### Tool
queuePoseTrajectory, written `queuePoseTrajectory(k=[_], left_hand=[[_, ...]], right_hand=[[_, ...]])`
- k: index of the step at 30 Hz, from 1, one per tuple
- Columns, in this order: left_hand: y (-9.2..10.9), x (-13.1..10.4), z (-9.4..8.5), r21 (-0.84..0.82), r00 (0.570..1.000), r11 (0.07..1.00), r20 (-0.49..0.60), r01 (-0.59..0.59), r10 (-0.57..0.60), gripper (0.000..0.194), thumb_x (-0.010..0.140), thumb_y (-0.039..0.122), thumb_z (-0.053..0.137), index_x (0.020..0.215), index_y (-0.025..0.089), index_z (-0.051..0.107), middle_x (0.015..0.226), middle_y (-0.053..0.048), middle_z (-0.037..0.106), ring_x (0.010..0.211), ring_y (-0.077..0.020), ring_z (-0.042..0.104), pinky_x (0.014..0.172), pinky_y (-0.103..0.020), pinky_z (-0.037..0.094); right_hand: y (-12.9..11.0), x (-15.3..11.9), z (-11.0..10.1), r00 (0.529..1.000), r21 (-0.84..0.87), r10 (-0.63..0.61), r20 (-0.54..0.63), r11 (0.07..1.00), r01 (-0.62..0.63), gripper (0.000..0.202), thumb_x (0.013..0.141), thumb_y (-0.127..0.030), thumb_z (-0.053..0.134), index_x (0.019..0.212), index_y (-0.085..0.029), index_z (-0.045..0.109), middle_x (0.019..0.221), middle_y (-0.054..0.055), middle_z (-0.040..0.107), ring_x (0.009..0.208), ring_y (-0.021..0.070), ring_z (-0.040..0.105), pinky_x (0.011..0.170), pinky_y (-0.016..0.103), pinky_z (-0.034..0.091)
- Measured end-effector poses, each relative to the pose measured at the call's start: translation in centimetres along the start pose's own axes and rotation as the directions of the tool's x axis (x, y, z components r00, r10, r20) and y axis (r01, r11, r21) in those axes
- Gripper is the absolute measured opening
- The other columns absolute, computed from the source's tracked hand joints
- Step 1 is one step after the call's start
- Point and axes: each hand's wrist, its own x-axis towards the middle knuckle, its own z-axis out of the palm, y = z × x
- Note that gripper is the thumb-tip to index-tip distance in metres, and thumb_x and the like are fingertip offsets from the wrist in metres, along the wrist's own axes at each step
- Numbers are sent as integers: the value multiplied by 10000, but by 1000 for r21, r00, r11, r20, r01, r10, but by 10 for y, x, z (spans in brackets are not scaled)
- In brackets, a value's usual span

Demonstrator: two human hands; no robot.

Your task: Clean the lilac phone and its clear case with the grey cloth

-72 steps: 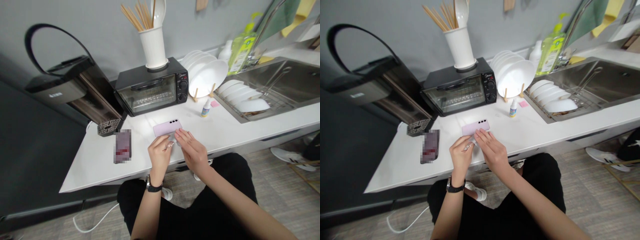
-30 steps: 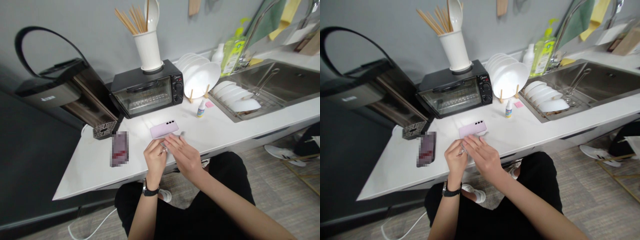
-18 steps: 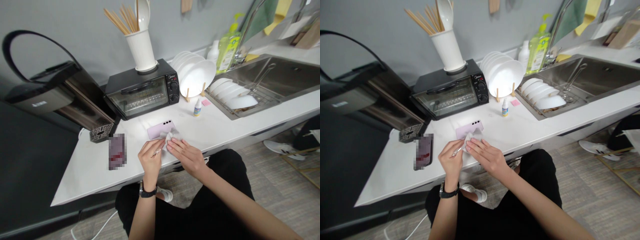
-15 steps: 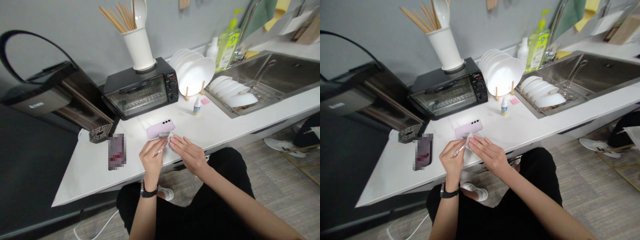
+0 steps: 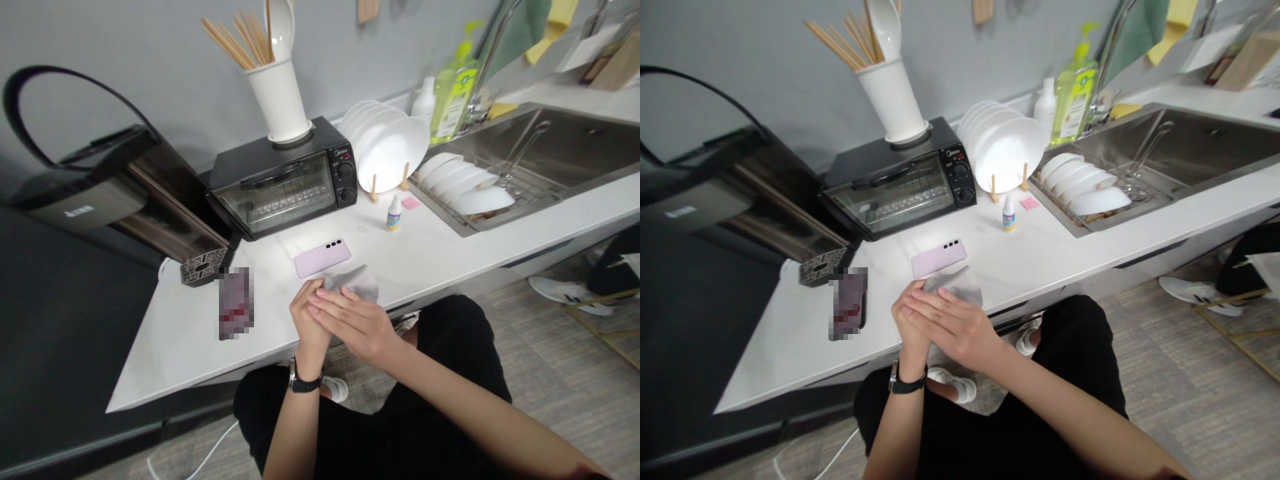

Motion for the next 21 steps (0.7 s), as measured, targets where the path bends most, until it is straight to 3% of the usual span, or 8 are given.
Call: queuePoseTrajectory(k=[7, 12, 17, 21], left_hand=[[-3, -4, -12, -47, 999, 998, 30, -42, 43, 169, 669, 117, 403, 617, 212, 533, 739, -36, 559, 700, -141, 515, 624, -299, 420], [-3, -2, -19, -93, 999, 995, -3, -40, 39, 158, 648, 129, 460, 723, 235, 550, 732, -25, 559, 686, -139, 515, 637, -296, 420], [-2, 1, -13, -69, 998, 997, 43, -45, 48, 175, 668, 111, 406, 653, 232, 533, 772, -19, 561, 727, -139, 512, 646, -297, 422], [-2, -1, -6, -66, 997, 997, 64, -41, 45, 188, 668, 89, 372, 668, 214, 512, 784, -46, 561, 758, -145, 512, 639, -295, 428]], right_hand=[[17, 2, -3, 998, 15, 60, -13, 998, -60, 425, 718, -68, 301, 1115, -222, 304, 1125, -12, 367, 1050, 138, 284, 914, 317, 271], [28, -1, -1, 995, 31, 95, -18, 995, -94, 444, 712, -51, 271, 1124, -215, 292, 1136, 7, 353, 1055, 151, 276, 912, 343, 268], [19, -7, 7, 985, 43, 145, -90, 989, -142, 433, 712, -69, 268, 1112, -230, 313, 1101, 7, 400, 1028, 168, 315, 893, 366, 296], [9, -3, 5, 995, 27, 72, -65, 997, -71, 406, 723, -91, 293, 1097, -244, 331, 1092, -14, 409, 1026, 154, 319, 903, 344, 290]])
